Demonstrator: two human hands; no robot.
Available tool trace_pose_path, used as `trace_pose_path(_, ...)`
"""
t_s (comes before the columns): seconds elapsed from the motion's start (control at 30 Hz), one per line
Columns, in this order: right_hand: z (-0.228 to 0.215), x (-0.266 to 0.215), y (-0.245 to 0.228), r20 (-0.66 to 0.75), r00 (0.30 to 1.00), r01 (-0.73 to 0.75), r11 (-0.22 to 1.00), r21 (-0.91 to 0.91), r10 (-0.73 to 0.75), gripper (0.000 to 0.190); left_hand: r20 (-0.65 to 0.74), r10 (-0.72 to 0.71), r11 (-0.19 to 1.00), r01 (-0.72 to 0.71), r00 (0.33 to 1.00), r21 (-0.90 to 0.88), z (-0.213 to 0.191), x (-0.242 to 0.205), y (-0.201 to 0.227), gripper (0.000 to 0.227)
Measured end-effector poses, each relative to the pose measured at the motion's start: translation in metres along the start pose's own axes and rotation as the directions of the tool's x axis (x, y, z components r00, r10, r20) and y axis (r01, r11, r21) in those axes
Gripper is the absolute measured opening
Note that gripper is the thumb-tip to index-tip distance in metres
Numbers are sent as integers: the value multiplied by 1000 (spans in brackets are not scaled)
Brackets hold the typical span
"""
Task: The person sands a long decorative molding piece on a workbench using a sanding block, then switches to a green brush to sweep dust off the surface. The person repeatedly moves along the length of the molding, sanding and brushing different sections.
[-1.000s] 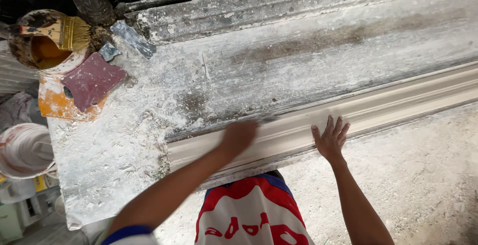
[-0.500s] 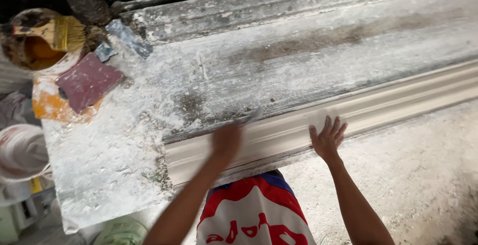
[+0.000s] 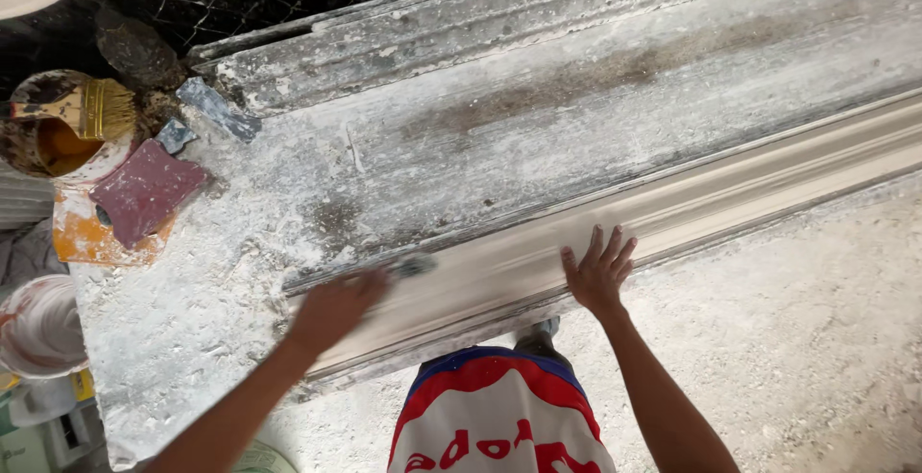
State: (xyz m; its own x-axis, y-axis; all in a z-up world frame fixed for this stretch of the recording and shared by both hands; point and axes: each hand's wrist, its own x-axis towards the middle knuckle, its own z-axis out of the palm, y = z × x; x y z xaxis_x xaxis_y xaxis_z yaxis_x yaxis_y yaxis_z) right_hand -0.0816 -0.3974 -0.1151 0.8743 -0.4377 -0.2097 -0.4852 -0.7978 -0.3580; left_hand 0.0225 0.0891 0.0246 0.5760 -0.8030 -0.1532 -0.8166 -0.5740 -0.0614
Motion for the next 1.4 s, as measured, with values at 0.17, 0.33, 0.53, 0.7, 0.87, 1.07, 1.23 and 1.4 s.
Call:
trace_pose_path(0.17,-2,5,3,42,999,5,1000,10,-5,97,-83,24,994,-14,996,112,-25,41,34,56)
trace_pose_path(0.33,-17,7,13,185,979,86,996,23,-89,99,-172,-45,982,13,984,-187,-27,271,174,11)
trace_pose_path(0.53,-79,27,91,429,855,291,954,69,-292,86,-62,-109,983,98,992,-155,4,333,198,22)
trace_pose_path(0.7,-142,117,202,176,981,107,987,-116,-85,111,-54,-358,898,328,932,-293,5,152,92,48)
trace_pose_path(0.87,-129,169,249,249,968,12,993,-121,19,141,233,-627,740,662,744,-121,14,98,80,46)
trace_pose_path(1.07,-122,168,248,261,964,-20,990,-141,57,145,277,-582,682,645,764,-345,20,319,234,42)
trace_pose_path(1.23,-137,155,243,189,982,50,990,-133,-24,138,121,-496,757,496,860,-425,-13,335,244,42)
trace_pose_path(1.4,-127,147,245,130,990,55,997,-57,-47,135,-46,-471,868,454,881,-201,-9,173,120,41)
